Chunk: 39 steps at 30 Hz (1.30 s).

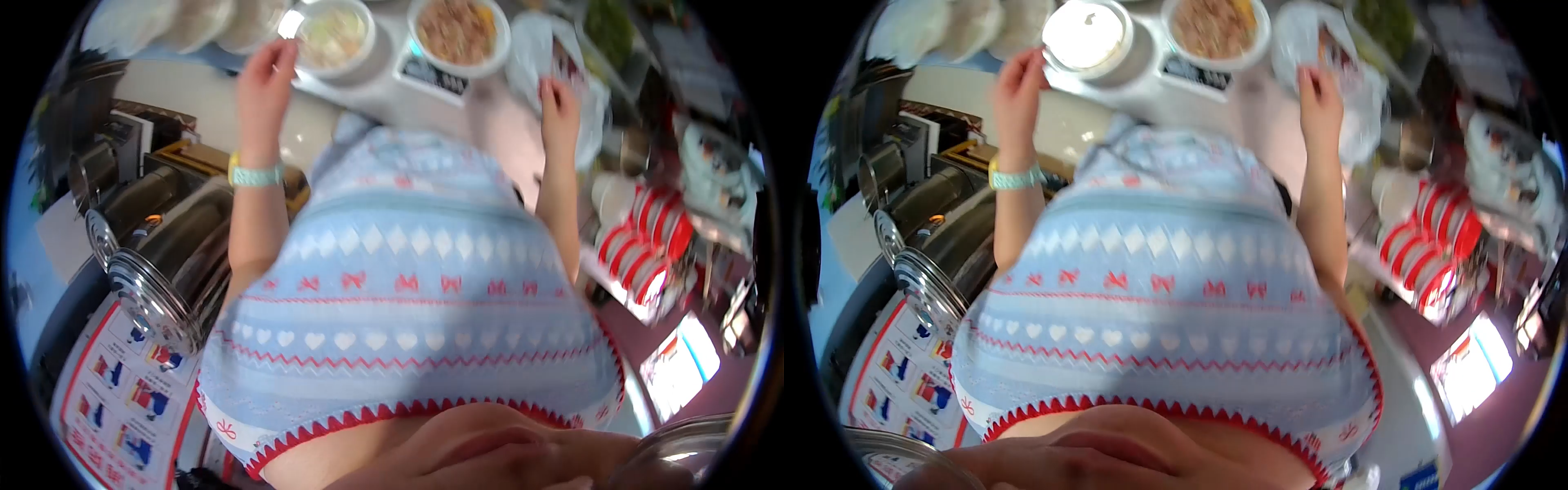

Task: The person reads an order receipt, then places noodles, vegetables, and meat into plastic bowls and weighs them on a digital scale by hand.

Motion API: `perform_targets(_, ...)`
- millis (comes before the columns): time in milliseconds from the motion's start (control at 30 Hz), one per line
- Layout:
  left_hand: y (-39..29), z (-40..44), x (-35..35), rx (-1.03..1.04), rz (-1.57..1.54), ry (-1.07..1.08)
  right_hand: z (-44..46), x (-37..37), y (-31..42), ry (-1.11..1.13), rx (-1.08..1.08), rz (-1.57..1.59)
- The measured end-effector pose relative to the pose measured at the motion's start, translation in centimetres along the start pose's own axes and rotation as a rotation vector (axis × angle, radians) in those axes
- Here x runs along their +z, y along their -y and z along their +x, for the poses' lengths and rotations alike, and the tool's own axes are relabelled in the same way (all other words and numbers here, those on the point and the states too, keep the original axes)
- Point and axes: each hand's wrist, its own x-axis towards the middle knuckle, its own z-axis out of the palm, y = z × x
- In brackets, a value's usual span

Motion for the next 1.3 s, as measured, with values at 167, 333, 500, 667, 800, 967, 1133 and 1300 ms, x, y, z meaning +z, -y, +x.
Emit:
perform_targets(167,-5.1,4.2,-5.4,0.211,0.044,0.051,0.8,2.4,2.0,0.005,0.093,0.196)
perform_targets(333,-10.9,15.7,-13.1,0.586,0.428,0.041,1.6,5.4,5.4,-0.089,0.059,0.33)
perform_targets(500,-15.6,33.1,-20.1,0.85,0.64,0.028,1.9,10.1,9.5,-0.326,0.087,0.314)
perform_targets(667,-19.6,48.4,-21.2,0.971,0.905,0.057,0.0,15.1,11.9,-0.434,0.146,0.334)
perform_targets(800,-21.9,56.8,-19.6,0.774,1.154,0.277,-3.5,16.9,12.7,-0.513,0.211,0.292)
perform_targets(967,-20.8,63.8,-19.1,0.709,1.072,0.726,-7.0,18.1,14.9,-0.65,0.375,0.288)
perform_targets(1133,-20.2,64.6,-18.3,0.84,1.086,0.806,-7.6,19.2,15.8,-0.665,0.403,0.262)
perform_targets(1300,-20.1,65.0,-19.0,0.938,1.093,0.748,-6.1,19.6,17.2,-0.601,0.375,0.2)
